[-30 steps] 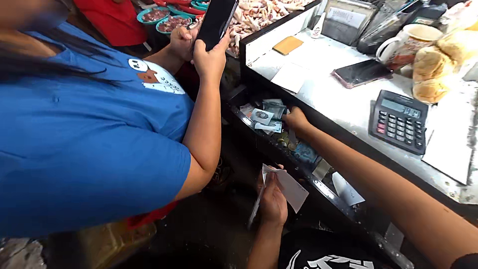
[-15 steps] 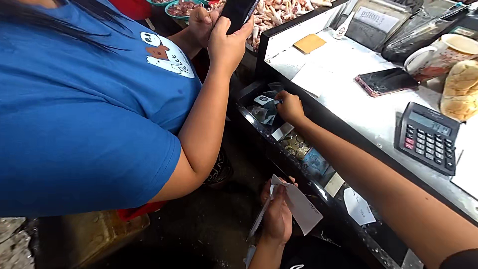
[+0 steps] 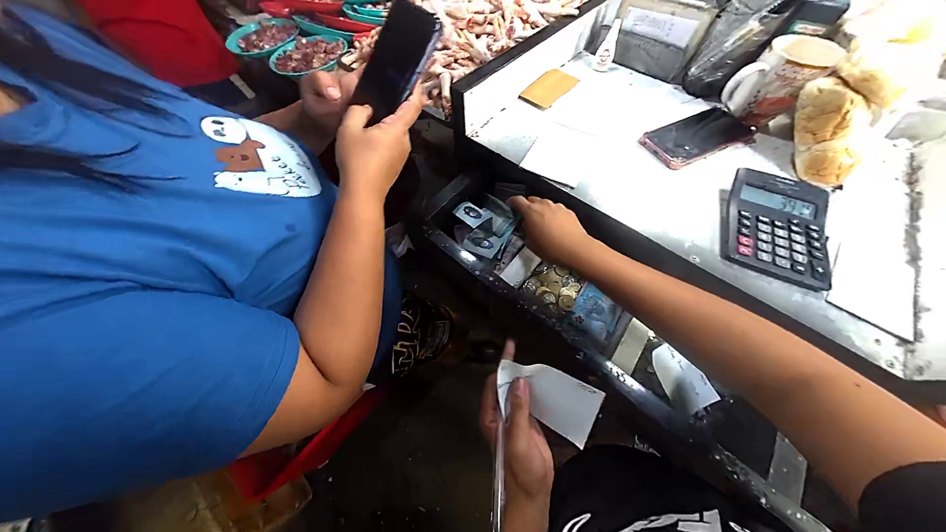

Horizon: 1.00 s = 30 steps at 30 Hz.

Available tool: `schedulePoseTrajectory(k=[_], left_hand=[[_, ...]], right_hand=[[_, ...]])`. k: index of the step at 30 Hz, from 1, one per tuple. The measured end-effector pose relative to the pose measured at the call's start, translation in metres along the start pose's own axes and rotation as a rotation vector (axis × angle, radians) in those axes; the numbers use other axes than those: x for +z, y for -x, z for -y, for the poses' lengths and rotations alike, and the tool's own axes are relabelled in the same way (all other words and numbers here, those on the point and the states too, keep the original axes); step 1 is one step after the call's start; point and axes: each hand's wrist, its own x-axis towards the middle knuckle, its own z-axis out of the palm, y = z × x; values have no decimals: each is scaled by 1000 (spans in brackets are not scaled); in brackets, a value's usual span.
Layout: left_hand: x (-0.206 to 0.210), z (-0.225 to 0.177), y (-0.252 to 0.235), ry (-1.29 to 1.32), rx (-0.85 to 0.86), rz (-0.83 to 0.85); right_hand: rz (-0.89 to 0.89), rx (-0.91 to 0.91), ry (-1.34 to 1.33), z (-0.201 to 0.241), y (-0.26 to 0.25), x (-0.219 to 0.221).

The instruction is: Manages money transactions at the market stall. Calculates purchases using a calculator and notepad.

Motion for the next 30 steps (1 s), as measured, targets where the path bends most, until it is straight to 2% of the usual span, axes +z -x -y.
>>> schedulePoseTrajectory(k=[3,6,8,10,12,14,18,23,27,30], left_hand=[[6,0,0,-26,80,22],[10,6,4,-56,97,106],[14,9,5,-93,119,147],[17,11,4,-113,121,171],[23,16,3,-126,112,168],[31,19,1,-132,94,168],[48,25,-6,-170,70,173],[69,38,-20,-168,80,246],[91,49,-29,-146,51,283],[108,58,-37,-180,33,310]], right_hand=[[17,-54,-404,-30,47,-12],[231,150,-1062,-69,94,-22],[241,261,-1345,-91,121,-20],[188,322,-1489,-104,143,-19],[117,310,-1492,-110,160,-20],[28,243,-1371,-113,174,-19],[-127,-9,-1080,-125,204,-14],[-507,-242,-918,-137,248,-3],[-740,-221,-777,-150,273,-6],[-808,-156,-764,-158,285,-8]])
